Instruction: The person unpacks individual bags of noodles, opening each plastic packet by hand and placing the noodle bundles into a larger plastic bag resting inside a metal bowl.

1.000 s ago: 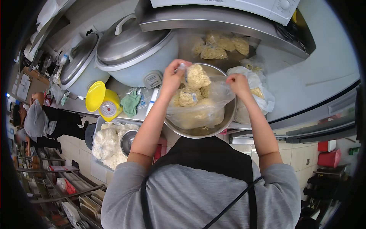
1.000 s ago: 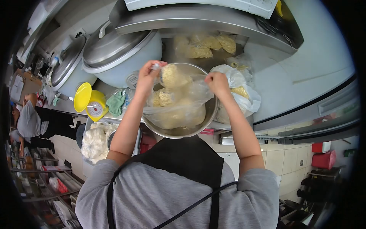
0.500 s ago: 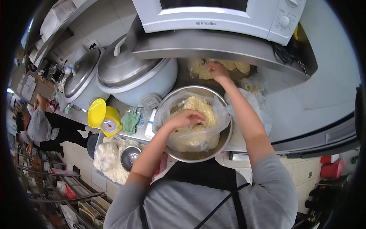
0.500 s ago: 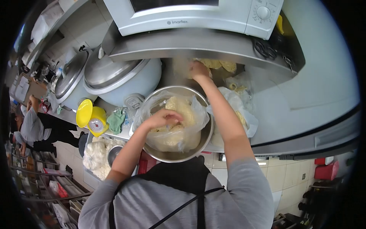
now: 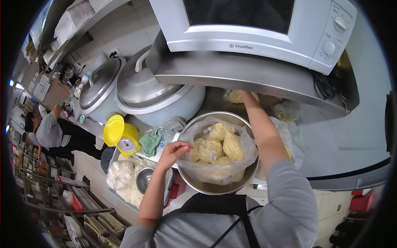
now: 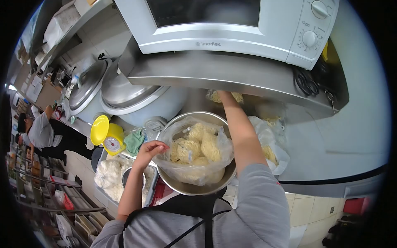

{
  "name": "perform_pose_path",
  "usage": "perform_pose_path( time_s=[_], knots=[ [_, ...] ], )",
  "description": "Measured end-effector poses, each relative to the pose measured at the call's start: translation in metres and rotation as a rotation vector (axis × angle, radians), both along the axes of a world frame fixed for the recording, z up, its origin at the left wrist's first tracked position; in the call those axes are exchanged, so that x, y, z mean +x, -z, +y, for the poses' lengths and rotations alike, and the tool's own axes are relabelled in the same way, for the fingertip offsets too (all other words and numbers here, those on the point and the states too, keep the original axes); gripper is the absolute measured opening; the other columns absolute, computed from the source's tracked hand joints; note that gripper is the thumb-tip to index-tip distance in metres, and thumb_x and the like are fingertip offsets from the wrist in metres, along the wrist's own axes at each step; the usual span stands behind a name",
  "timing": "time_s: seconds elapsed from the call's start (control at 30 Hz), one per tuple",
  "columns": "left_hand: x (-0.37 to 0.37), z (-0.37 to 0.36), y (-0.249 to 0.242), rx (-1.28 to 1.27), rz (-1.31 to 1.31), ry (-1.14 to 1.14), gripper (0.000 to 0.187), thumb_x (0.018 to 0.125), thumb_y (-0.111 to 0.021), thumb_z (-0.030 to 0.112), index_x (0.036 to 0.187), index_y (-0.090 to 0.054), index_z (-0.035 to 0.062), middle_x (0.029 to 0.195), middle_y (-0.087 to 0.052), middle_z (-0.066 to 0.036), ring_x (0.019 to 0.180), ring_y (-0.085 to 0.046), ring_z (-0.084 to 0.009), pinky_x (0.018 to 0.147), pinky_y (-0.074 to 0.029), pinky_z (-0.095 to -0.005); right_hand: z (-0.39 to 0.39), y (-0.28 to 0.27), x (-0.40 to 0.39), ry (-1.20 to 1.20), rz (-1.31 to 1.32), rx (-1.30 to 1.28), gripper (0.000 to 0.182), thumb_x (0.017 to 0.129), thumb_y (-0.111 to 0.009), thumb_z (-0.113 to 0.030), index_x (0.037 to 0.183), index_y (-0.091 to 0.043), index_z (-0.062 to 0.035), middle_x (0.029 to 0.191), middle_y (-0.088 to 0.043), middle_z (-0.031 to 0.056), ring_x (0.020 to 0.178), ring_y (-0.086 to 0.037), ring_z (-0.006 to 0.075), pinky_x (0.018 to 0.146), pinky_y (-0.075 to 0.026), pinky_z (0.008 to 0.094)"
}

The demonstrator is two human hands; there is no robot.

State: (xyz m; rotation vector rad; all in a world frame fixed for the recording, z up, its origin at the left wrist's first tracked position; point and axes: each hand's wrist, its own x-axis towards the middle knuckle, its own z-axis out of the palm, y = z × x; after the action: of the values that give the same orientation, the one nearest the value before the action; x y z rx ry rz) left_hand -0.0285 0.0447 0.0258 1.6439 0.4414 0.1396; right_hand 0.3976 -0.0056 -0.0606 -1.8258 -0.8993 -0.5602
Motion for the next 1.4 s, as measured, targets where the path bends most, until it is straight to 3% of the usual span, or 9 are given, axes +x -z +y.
perform_pose_path(
  time_s=[0.2,0.27,0.37,0.5,0.57,0.73,0.8,1.03,1.4],
  knots=[
    [0.044,0.017,-0.028,0.105,-0.178,0.032,0.016,0.085,-0.057,0.012,0.093,-0.063,0.0007,0.087,-0.063,-0.002,0.074,-0.054,-0.0084,0.069,-0.044,-0.0222,-0.044,-0.063,-0.046,-0.926,0.67,0.603,0.023,0.088,-0.048,-0.02,0.106,-0.053,-0.0059,0.101,-0.057,0.014,0.089,-0.056,0.0223,0.072,-0.047,0.0322],
    [0.063,0.018,-0.041,0.135,-0.233,0.043,0.021,0.082,-0.06,0.014,0.1,-0.06,0.0021,0.082,-0.062,-0.001,0.07,-0.052,-0.0086,0.065,-0.043,-0.0224,-0.055,-0.081,-0.079,-1.016,0.846,0.595,0.021,0.088,-0.047,-0.019,0.103,-0.054,-0.0056,0.097,-0.059,0.0139,0.083,-0.059,0.0207,0.068,-0.05,0.0303],
    [0.091,0.007,-0.056,0.359,-0.532,-0.086,0.045,0.074,-0.069,0.015,0.114,-0.051,0.0056,0.083,-0.06,-0.001,0.064,-0.049,-0.0078,0.06,-0.042,-0.0219,-0.074,-0.123,-0.133,-0.751,1.237,0.462,0.02,0.092,-0.044,-0.025,0.094,-0.054,-0.0083,0.077,-0.061,0.0092,0.063,-0.057,0.0127,0.053,-0.047,0.021],
    [0.086,-0.012,-0.094,0.555,-0.482,0.04,0.054,0.073,-0.069,0.008,0.121,-0.043,0.0069,0.085,-0.06,0.001,0.063,-0.046,-0.0041,0.056,-0.038,-0.0184,-0.105,-0.17,-0.2,-0.895,0.997,0.015,0.024,0.094,-0.04,-0.024,0.085,-0.052,-0.006,0.072,-0.061,0.008,0.058,-0.056,0.0092,0.052,-0.046,0.02],
    [0.078,-0.018,-0.101,0.455,-0.229,0.303,0.053,0.07,-0.071,0.007,0.117,-0.046,0.0076,0.084,-0.059,0.003,0.06,-0.043,-0.0028,0.053,-0.036,-0.0186,-0.117,-0.183,-0.217,-0.822,0.439,-0.476,0.025,0.093,-0.04,-0.022,0.081,-0.053,-0.0048,0.068,-0.06,0.0052,0.06,-0.056,0.0089,0.052,-0.045,0.0207],
    [0.05,-0.012,-0.103,0.711,-0.067,0.721,0.025,0.075,-0.066,0.028,0.084,-0.061,0.0048,0.076,-0.059,-0.006,0.062,-0.05,-0.0174,0.059,-0.041,-0.03,-0.157,-0.239,-0.247,-0.522,0.007,-0.89,0.02,0.087,-0.048,-0.018,0.082,-0.053,0.0005,0.078,-0.057,0.0144,0.069,-0.056,0.0278,0.066,-0.044,0.0368],
    [0.043,-0.006,-0.098,1.075,-0.492,0.654,0.022,0.08,-0.061,0.026,0.084,-0.061,0.0044,0.071,-0.055,-0.006,0.059,-0.049,-0.0167,0.055,-0.039,-0.0284,-0.164,-0.235,-0.245,-0.512,-0.042,-0.913,0.02,0.087,-0.049,-0.019,0.082,-0.053,0.0008,0.085,-0.059,0.0148,0.079,-0.057,0.0282,0.071,-0.045,0.0375],
    [0.051,0.004,-0.123,0.945,-0.41,0.427,0.017,0.081,-0.059,0.017,0.082,-0.058,-0.0001,0.076,-0.055,-0.008,0.064,-0.051,-0.0172,0.056,-0.041,-0.0283,-0.18,-0.231,-0.24,-0.475,-0.237,-0.808,0.018,0.083,-0.055,-0.017,0.078,-0.055,0.0007,0.116,-0.055,0.0119,0.119,-0.041,0.0301,0.091,-0.041,0.0379],
    [0.046,0.017,-0.126,0.845,-0.345,0.392,0.014,0.073,-0.066,0.006,0.073,-0.054,0.0004,0.069,-0.051,-0.002,0.064,-0.049,-0.0095,0.056,-0.041,-0.0232,-0.177,-0.241,-0.234,-0.427,-0.272,-0.762,0.015,0.077,-0.056,-0.015,0.085,-0.064,-0.0039,0.117,-0.052,0.0095,0.103,-0.051,0.0288,0.085,-0.043,0.0364]
  ],
)
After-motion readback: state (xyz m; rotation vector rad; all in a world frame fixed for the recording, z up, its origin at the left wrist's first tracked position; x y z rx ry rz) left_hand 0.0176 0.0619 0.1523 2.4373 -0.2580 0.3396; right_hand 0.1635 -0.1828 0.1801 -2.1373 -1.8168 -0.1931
